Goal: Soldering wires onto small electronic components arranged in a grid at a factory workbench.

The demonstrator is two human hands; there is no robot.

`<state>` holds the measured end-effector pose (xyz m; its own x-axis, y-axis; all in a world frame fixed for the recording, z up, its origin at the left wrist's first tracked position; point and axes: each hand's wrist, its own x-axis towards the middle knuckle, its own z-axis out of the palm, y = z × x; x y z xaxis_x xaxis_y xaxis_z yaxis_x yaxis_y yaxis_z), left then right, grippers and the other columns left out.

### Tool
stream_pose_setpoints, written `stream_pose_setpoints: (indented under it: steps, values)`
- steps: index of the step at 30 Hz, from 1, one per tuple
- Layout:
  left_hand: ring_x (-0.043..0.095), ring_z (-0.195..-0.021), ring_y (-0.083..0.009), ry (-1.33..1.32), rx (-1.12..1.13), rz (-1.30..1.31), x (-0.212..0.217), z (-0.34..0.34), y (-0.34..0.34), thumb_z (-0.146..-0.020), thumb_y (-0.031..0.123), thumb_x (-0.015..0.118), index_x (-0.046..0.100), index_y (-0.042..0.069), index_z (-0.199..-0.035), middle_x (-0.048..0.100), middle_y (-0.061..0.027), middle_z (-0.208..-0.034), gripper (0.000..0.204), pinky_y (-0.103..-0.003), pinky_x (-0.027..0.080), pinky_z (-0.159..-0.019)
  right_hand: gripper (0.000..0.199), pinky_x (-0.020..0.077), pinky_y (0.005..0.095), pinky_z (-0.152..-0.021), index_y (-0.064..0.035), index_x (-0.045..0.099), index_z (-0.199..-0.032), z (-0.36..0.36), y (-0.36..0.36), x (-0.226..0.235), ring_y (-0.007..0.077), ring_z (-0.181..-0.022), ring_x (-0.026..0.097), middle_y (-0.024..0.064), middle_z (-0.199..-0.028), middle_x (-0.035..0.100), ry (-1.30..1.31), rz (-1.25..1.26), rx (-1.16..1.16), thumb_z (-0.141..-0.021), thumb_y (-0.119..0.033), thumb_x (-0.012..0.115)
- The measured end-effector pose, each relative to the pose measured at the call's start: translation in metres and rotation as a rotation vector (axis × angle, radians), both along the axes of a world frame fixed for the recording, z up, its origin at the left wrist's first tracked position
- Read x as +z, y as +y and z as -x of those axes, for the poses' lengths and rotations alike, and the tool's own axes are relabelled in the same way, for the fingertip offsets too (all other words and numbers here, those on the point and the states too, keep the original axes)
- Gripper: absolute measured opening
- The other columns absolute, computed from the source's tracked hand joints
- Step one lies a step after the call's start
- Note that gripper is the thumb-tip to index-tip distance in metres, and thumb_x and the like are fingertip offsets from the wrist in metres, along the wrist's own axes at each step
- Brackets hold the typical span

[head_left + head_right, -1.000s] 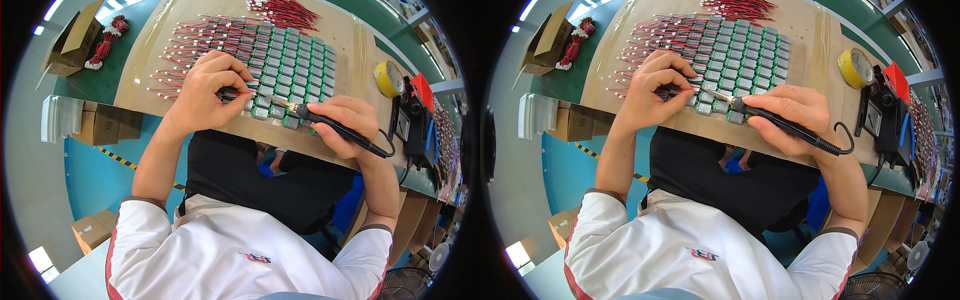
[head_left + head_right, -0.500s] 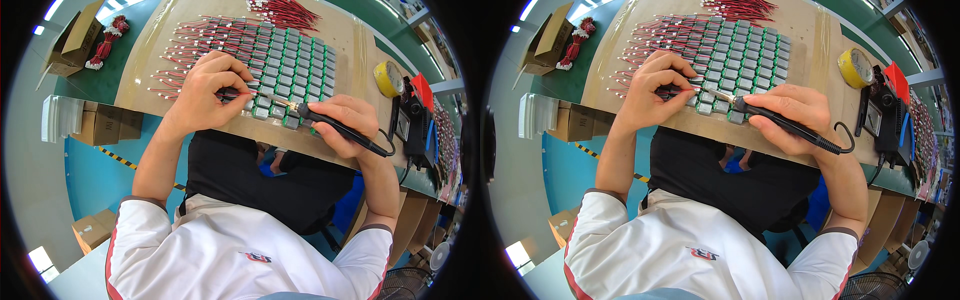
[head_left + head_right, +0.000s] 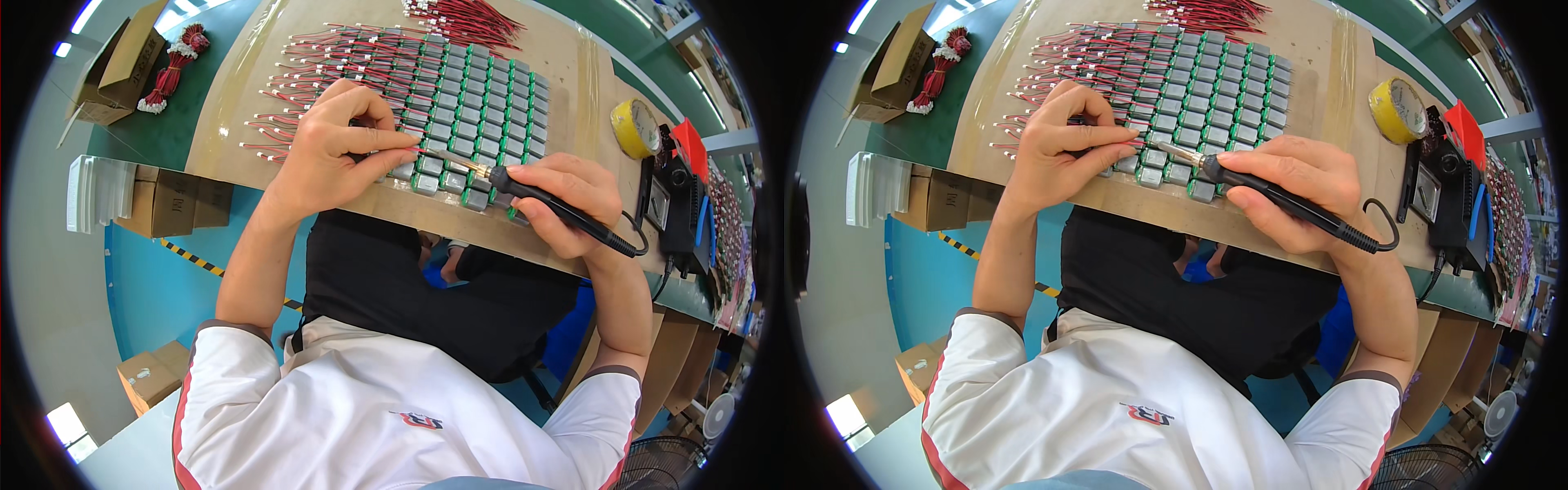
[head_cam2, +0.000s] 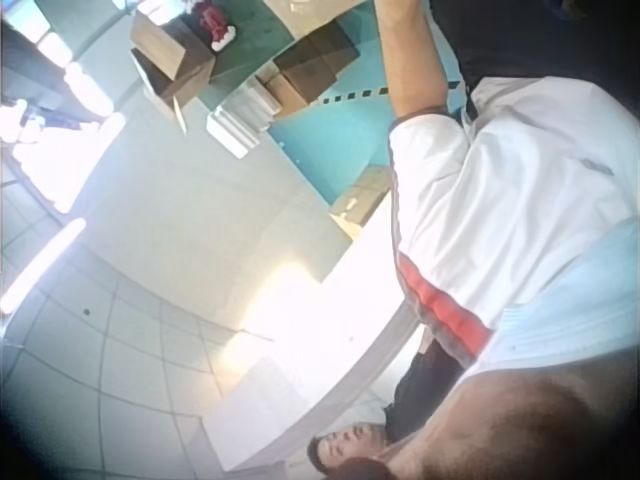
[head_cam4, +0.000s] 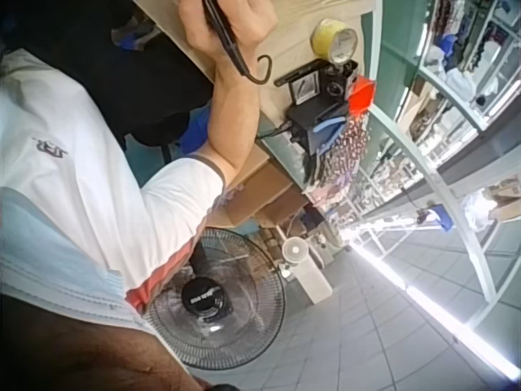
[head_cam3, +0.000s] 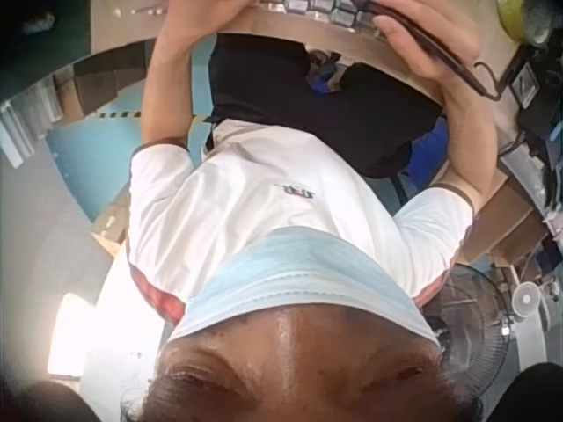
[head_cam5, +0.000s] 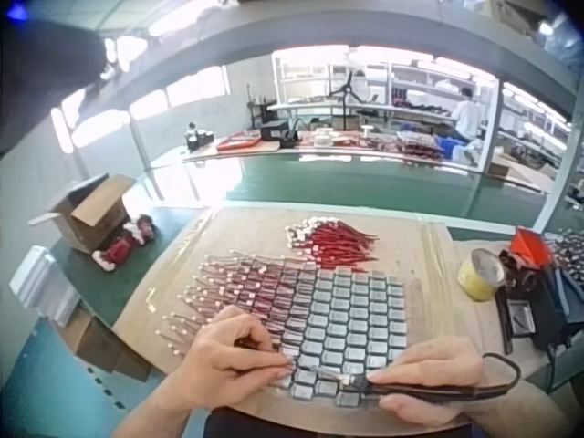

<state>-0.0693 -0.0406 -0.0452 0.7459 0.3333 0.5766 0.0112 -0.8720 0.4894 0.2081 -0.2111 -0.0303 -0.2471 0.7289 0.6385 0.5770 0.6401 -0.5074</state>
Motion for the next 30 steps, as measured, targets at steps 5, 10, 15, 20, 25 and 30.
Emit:
stream_pose_setpoints:
  steps: [5,10,15,20,25,30]
  values:
    - [0.06,-0.086,-0.0191,0.013,-0.01,0.032,-0.002,0.0022,0.0007,-0.072,0.002,0.09,0.086,0.008,-0.104,0.068,-0.002,-0.088,0.033,-0.035,0.047,-0.076,0.032,0.0578,0.0325,-0.063,0.0037,0.079,-0.112,0.0002,-0.0004,-0.0001,0.0265,-0.073,0.074,0.016,-0.087,0.077,0.014,-0.002,-0.004,-0.081,-0.002,0.081]
    - [0.063,-0.082,-0.0203,-0.065,0.021,0.185,0.0024,-0.0015,-0.004,-0.068,-0.001,0.092,0.081,0.004,-0.09,0.068,-0.0035,-0.081,0.025,-0.038,0.054,-0.087,0.032,0.0581,0.0328,-0.063,0.0039,0.079,-0.111,-0.0002,-0.001,-0.0004,0.0269,-0.073,0.074,0.0164,-0.087,0.077,0.016,0.002,-0.004,-0.081,-0.002,0.081]
    - [0.063,-0.079,-0.0197,-0.089,-0.089,0.097,-0.0029,-0.003,0.0038,-0.068,0.002,0.091,0.081,0.008,-0.084,0.07,-0.0031,-0.079,0.02,-0.032,0.049,-0.07,0.032,0.0576,0.0327,-0.062,0.0033,0.079,-0.112,-0.0014,-0.0028,-0.0004,0.0269,-0.073,0.074,0.0165,-0.088,0.077,0.022,0.016,-0.007,-0.081,-0.002,0.081]
    - [0.061,-0.082,-0.0209,-0.05,-0.092,0.077,0.0038,-0.0002,0.0015,-0.067,0.001,0.089,0.078,0.007,-0.079,0.068,-0.0029,-0.082,0.017,-0.034,0.049,-0.072,0.032,0.0568,0.0336,-0.062,0.0029,0.079,-0.113,-0.0005,-0.0025,-0.0001,0.0277,-0.072,0.074,0.0169,-0.089,0.077,0.045,0.048,0.036,-0.081,-0.003,0.082]
    - [0.059,-0.087,-0.0219,0.014,-0.092,0.086,0.0056,0.0003,-0.0005,-0.067,0.0,0.085,0.074,0.006,-0.076,0.068,-0.003,-0.089,0.015,-0.035,0.048,-0.078,0.032,0.0565,0.0341,-0.061,0.003,0.079,-0.113,0.0011,-0.0027,-0.0013,0.0283,-0.071,0.073,0.0174,-0.089,0.076,0.057,0.068,0.06,-0.081,-0.003,0.082]
    - [0.059,-0.089,-0.0228,0.018,-0.099,0.081,0.0045,-0.0001,-0.0001,-0.065,-0.001,0.083,0.072,0.005,-0.075,0.068,-0.0043,-0.09,0.016,-0.035,0.047,-0.079,0.032,0.0558,0.0341,-0.061,0.0026,0.079,-0.113,0.0025,-0.003,-0.0009,0.028,-0.07,0.072,0.0172,-0.087,0.076,0.05,0.066,0.07,-0.082,-0.003,0.082]
